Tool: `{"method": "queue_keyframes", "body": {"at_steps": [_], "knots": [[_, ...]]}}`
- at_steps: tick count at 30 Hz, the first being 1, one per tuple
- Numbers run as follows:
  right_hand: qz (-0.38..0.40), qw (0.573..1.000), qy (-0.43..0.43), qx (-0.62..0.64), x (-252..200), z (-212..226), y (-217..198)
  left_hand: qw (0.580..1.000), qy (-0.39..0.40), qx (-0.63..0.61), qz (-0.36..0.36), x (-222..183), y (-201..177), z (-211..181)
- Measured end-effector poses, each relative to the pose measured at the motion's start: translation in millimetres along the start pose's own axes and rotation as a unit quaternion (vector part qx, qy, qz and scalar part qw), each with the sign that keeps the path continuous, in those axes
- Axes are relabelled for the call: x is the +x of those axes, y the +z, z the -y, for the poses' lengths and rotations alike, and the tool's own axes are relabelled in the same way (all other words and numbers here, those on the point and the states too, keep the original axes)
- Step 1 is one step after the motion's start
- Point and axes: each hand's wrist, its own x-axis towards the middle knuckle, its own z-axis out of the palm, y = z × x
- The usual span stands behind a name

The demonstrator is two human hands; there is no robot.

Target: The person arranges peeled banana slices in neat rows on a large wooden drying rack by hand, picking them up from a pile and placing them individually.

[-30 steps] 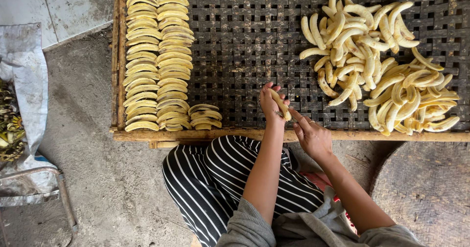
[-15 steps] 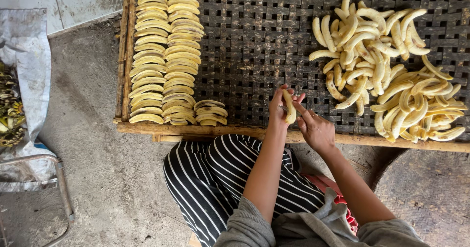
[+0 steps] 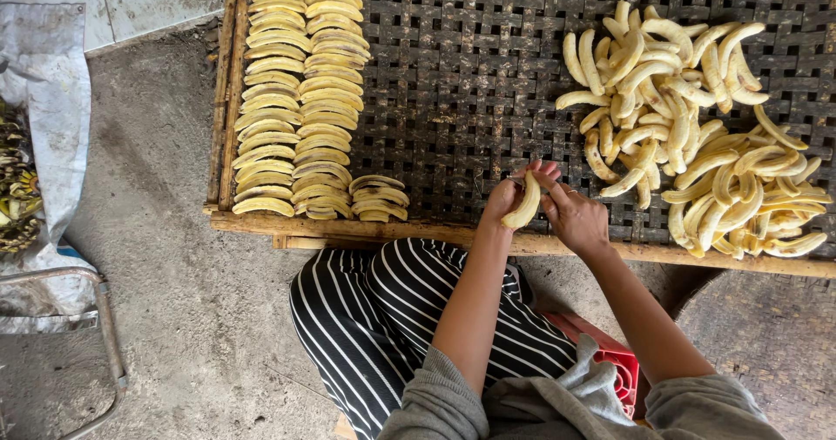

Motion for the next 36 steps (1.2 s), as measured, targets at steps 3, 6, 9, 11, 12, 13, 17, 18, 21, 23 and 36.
{"method": "queue_keyframes", "body": {"at_steps": [3,6,9,11,12,13,17,18,21,23,36], "knots": [[0.004,1.0,-0.009,-0.023,1.6,-10.4,7.3,1.0,0.006,0.001,0.004,6.1,-9.3,4.6],[-0.027,0.999,-0.034,-0.022,6.1,-17.4,15.8,0.998,0.008,-0.046,0.03,10.0,-18.4,6.7],[0.01,0.999,-0.019,-0.027,18.4,-17.8,17.1,0.993,0.072,-0.054,0.074,8.4,-25.4,7.1],[0.058,0.997,0.008,-0.041,31.1,-15.8,14.6,0.972,0.09,-0.117,0.182,5.1,-20.0,1.8],[0.081,0.995,0.024,-0.049,36.8,-16.5,12.5,0.956,0.099,-0.148,0.234,1.4,-15.3,-0.2],[0.104,0.992,0.04,-0.058,41.6,-17.5,11.3,0.967,0.086,-0.132,0.198,-3.3,-11.0,-1.2],[-0.031,0.986,0.009,-0.164,50.6,-33.9,10.5,0.999,0.023,-0.02,0.041,-12.8,1.2,-4.1],[-0.016,0.983,0.044,-0.178,51.7,-43.1,9.5,1.0,0.002,0.02,-0.002,-11.1,2.5,-3.5],[-0.054,0.95,0.298,0.075,49.6,-83.1,7.7,0.982,0.043,0.177,-0.04,-4.4,3.5,3.6],[-0.14,0.889,0.4,0.173,33.1,-116.8,15.1,0.916,0.112,0.369,-0.11,-3.5,7.4,3.5],[-0.089,0.918,0.378,0.088,-2.1,-198.9,68.8,0.81,0.251,0.509,-0.147,17.4,20.6,38.3]]}}
